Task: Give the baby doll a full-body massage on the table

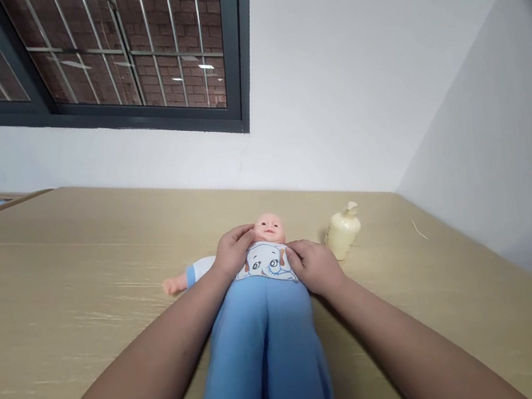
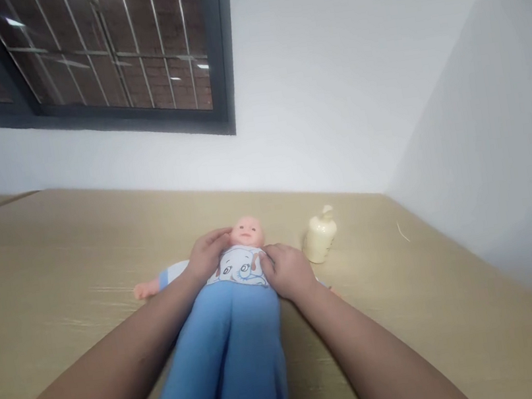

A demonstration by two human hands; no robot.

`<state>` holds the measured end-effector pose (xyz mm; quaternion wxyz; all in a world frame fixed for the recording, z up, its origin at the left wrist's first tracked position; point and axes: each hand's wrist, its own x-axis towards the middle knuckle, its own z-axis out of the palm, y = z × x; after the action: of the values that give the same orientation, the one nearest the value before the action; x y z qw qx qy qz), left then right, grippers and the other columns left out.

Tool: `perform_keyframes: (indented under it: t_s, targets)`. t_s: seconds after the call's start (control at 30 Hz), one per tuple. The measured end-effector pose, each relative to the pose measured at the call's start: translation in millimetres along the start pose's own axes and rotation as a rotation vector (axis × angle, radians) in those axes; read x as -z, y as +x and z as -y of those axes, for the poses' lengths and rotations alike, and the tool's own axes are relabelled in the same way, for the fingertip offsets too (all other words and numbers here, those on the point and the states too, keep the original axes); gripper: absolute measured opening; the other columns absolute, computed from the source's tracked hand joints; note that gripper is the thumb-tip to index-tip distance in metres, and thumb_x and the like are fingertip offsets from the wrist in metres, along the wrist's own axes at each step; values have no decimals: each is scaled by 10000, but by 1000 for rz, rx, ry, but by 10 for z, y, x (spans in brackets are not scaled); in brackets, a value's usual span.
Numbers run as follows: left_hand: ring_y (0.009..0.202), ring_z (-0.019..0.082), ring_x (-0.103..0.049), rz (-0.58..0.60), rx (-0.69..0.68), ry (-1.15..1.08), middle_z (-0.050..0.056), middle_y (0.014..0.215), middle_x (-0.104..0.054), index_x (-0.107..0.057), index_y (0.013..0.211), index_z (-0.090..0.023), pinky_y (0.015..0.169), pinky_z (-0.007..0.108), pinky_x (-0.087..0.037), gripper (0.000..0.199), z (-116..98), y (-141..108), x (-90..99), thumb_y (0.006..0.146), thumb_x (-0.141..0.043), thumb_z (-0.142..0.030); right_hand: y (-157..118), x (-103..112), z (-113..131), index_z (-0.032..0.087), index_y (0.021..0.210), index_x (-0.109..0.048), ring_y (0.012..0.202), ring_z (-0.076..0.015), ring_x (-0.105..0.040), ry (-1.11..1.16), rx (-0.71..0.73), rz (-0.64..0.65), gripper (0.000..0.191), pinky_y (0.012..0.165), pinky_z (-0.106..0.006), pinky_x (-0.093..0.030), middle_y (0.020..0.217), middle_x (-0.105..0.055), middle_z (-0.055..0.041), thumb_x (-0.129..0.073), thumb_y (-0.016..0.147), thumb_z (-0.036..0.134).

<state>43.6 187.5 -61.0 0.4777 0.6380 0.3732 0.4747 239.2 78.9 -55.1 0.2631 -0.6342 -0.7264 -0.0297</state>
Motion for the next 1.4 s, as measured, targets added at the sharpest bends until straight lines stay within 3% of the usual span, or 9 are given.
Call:
perform_keyframes:
  t_s: [0.17, 0.27, 0.4, 0.53, 0.6, 0.73, 0.83, 1.23, 1.4]
  targets:
    - [1012, 311, -713, 25, -50, 52, 138, 1181, -741, -714, 1206, -142, 884, 444, -569, 481, -57, -219, 129, 850, -623, -453, 33, -5, -12, 232, 1003, -727, 940, -202, -681, 25, -24, 32, 388, 796, -298, -442, 973, -747, -50, -359, 1040, 351]
    - [1136, 308, -670, 127, -298, 241, 126, 1296, -693, -690, 1263, -164, 997, 451, -519, 445, -261, -412, 280, 882, -621, -383, 40, -23, -25, 235, 986, -717, 909, -196, -670, 40, -34, 39, 368, 773, -294, -423, 948, -739, -42, -369, 1036, 345]
    - [1010, 272, -715, 510, -584, 383, 82, 1112, -766, -743, 1163, -202, 936, 389, -551, 316, -679, -704, 296, 872, -647, -276, 53, -36, -45, 229, 883, -688, 849, -187, -648, 59, -53, 28, 336, 740, -289, -400, 879, -716, -34, -398, 1020, 329]
    - [935, 266, -733, 937, -615, 287, 56, 955, -784, -758, 1114, -267, 1068, 387, -494, 290, -893, -956, 70, 852, -638, -294, 68, -31, -74, 228, 818, -673, 812, -171, -635, 138, -66, 24, 319, 722, -281, -392, 840, -706, -13, -427, 1004, 312]
    - [1030, 272, -718, 995, -621, 340, 62, 1066, -777, -732, 1192, -258, 1146, 387, -427, 364, -885, -989, -2, 842, -634, -267, 71, -26, -89, 230, 815, -678, 784, -164, -629, 182, -70, 28, 312, 701, -276, -391, 818, -702, -4, -440, 998, 313]
    - [1454, 330, -406, 936, -649, 554, 46, 1422, -619, -618, 1392, -277, 1266, 504, -163, 535, -772, -849, 55, 860, -661, -326, 76, -31, -117, 226, 820, -702, 732, -162, -614, 236, -69, 38, 309, 676, -274, -394, 761, -688, 0, -467, 987, 336]
    - [1512, 325, -294, 873, -590, 677, 37, 1586, -421, -487, 1512, -289, 1261, 514, -149, 669, -652, -667, 175, 878, -666, -408, 82, -44, -132, 223, 847, -724, 762, -169, -630, 258, -72, 32, 315, 693, -275, -408, 786, -709, -11, -470, 988, 348]
    - [1316, 266, -576, 367, -192, 516, 28, 1382, -650, -681, 1329, -240, 1132, 380, -413, 446, -165, -277, 376, 975, -479, -421, 98, -56, -115, 229, 890, -726, 837, -185, -651, 206, -101, 37, 305, 727, -286, -414, 866, -740, -25, -464, 993, 345]
    - [1284, 276, -603, 339, -155, 535, -10, 1347, -671, -715, 1283, -294, 1078, 362, -450, 426, -166, -262, 403, 972, -467, -447, 100, -38, -104, 232, 908, -717, 843, -186, -653, 252, -100, 46, 289, 735, -296, -434, 893, -740, -22, -460, 993, 335]
